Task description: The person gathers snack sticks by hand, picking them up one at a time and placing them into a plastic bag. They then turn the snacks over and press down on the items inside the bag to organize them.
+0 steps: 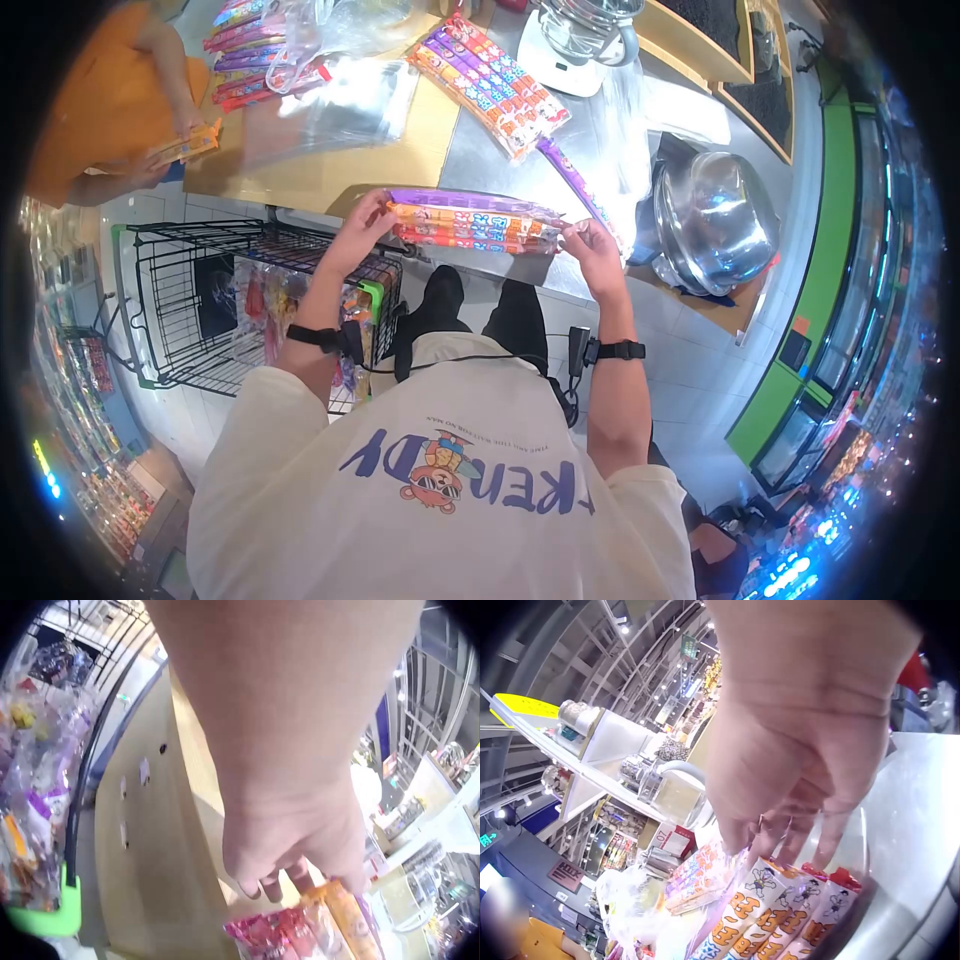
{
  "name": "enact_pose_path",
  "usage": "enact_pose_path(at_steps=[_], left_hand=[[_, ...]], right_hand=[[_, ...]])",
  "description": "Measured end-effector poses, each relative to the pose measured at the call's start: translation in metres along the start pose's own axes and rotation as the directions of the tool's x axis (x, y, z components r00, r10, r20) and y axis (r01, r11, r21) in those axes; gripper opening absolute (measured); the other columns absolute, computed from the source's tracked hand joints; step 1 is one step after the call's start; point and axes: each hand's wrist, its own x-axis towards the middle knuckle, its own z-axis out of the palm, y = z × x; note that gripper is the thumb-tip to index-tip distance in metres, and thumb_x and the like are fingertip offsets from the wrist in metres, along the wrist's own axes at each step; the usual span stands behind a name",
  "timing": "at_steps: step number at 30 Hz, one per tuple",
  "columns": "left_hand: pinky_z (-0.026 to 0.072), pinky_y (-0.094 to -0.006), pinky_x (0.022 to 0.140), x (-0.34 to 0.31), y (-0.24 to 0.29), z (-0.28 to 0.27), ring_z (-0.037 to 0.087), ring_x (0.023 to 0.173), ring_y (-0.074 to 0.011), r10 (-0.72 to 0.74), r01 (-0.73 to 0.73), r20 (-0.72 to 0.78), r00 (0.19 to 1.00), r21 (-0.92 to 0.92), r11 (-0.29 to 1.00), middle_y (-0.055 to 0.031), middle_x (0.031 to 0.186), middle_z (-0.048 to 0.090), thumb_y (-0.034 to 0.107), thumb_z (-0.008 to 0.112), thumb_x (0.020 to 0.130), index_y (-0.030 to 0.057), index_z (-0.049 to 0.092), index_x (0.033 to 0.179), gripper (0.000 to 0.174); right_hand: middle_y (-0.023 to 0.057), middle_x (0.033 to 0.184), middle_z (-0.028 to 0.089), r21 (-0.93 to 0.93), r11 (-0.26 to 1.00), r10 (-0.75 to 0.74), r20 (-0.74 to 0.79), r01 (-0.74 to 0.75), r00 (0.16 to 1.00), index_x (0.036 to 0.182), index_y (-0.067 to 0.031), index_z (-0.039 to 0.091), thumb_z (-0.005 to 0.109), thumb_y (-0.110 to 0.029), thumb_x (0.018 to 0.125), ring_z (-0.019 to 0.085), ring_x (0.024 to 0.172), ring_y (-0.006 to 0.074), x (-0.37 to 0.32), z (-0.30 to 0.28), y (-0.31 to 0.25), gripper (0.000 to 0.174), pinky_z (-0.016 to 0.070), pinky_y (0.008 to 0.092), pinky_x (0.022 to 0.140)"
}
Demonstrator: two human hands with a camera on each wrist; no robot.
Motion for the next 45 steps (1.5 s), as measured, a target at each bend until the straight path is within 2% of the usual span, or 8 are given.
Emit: enact_pose_path(at_steps=[14,20,22,26,28,31,38,45], left_hand=[[0.0505,-0.0282,0.081,0.051,-0.034,0.041,0.062,0.089,-0.0124,-0.094,0.072,-0.207,0.974,-0.112,0.991,-0.0082,0.105,0.066,0.021,0.059,0.097,-0.0023,0.056,0.126,0.038],[0.0500,-0.0360,0.089,0.060,-0.036,0.047,0.064,0.096,-0.0226,0.090,-0.036,-0.260,0.961,0.206,0.978,-0.0161,0.109,0.065,0.020,0.057,0.097,-0.0009,0.048,0.134,0.043],[0.0490,-0.0395,0.092,0.055,-0.022,0.054,0.063,0.103,-0.0287,0.028,0.056,-0.377,0.926,0.209,0.976,-0.0180,0.117,0.063,0.019,0.061,0.095,0.0004,0.043,0.138,0.050],[0.0449,-0.0418,0.097,0.060,-0.032,0.065,0.058,0.111,-0.0309,0.239,-0.042,-0.506,0.829,0.369,0.928,-0.0164,0.124,0.059,0.018,0.067,0.091,0.0042,0.041,0.142,0.059],[0.0378,-0.0437,0.103,0.044,-0.011,0.076,0.054,0.116,-0.0301,0.642,0.147,-0.397,0.656,0.901,0.407,-0.0138,0.126,0.057,0.019,0.066,0.092,0.0075,0.047,0.139,0.052],[0.0330,-0.0476,0.107,0.030,-0.030,0.064,0.046,0.128,-0.0322,0.555,-0.221,0.028,0.831,0.932,0.285,-0.0120,0.131,0.054,0.020,0.072,0.084,0.0079,0.056,0.132,0.052],[0.0325,-0.0504,0.109,0.021,-0.014,0.073,0.045,0.127,-0.0329,0.542,-0.325,0.062,0.838,0.855,0.404,-0.0120,0.131,0.052,0.027,0.075,0.082,0.0079,0.060,0.127,0.051],[0.0158,-0.0653,0.115,0.028,-0.025,0.071,0.042,0.129,-0.0340,0.504,-0.288,0.115,0.856,0.916,0.280,-0.0121,0.132,0.049,0.037,0.075,0.082,0.0092,0.057,0.132,0.060]], right_hand=[[0.0187,0.108,0.067,-0.293,0.954,-0.116,-0.151,0.068,0.982,0.101,-0.0006,0.043,0.068,-0.004,0.094,0.068,0.101,0.0214,0.025,0.031,0.013,0.027,0.0572,0.0309,0.078],[0.0189,0.113,0.064,-0.440,0.888,-0.215,-0.144,0.132,0.966,0.102,-0.0022,0.043,0.070,-0.008,0.093,0.066,0.100,0.0195,0.035,0.030,0.020,0.028,0.0603,0.0326,0.071],[0.0179,0.105,0.067,-0.251,0.961,0.062,-0.209,-0.115,0.976,0.103,0.0012,0.043,0.074,-0.010,0.090,0.068,0.085,0.0180,0.030,0.035,0.013,0.035,0.0573,0.0287,0.058],[0.0159,0.099,0.070,-0.371,0.918,0.013,-0.323,-0.139,0.946,0.110,0.0017,0.045,0.078,-0.014,0.086,0.069,0.082,0.0186,0.035,0.041,0.016,0.044,0.0550,0.0296,0.055],[0.0146,0.094,0.072,-0.479,0.856,-0.047,-0.443,-0.193,0.895,0.122,0.0023,0.046,0.079,-0.015,0.084,0.070,0.080,0.0187,0.025,0.053,-0.006,0.053,0.0538,0.0309,0.058],[0.0149,0.094,0.073,-0.666,0.743,-0.283,-0.401,-0.065,0.871,0.133,0.0010,0.045,0.077,-0.015,0.084,0.070,0.077,0.0188,0.029,0.051,0.015,0.061,0.0538,0.0312,0.064],[0.0129,0.103,0.070,-0.057,0.998,0.021,-0.216,-0.034,0.976,0.147,-0.0005,0.036,0.069,-0.004,0.091,0.062,0.087,0.0120,0.032,0.034,0.021,0.065,0.0518,0.0267,0.063],[0.0101,0.100,0.071,-0.340,0.938,0.026,-0.123,-0.067,0.992,0.144,-0.0058,0.047,0.075,-0.008,0.086,0.060,0.077,0.0094,0.039,0.024,0.015,0.064,0.0517,0.0269,0.069]])
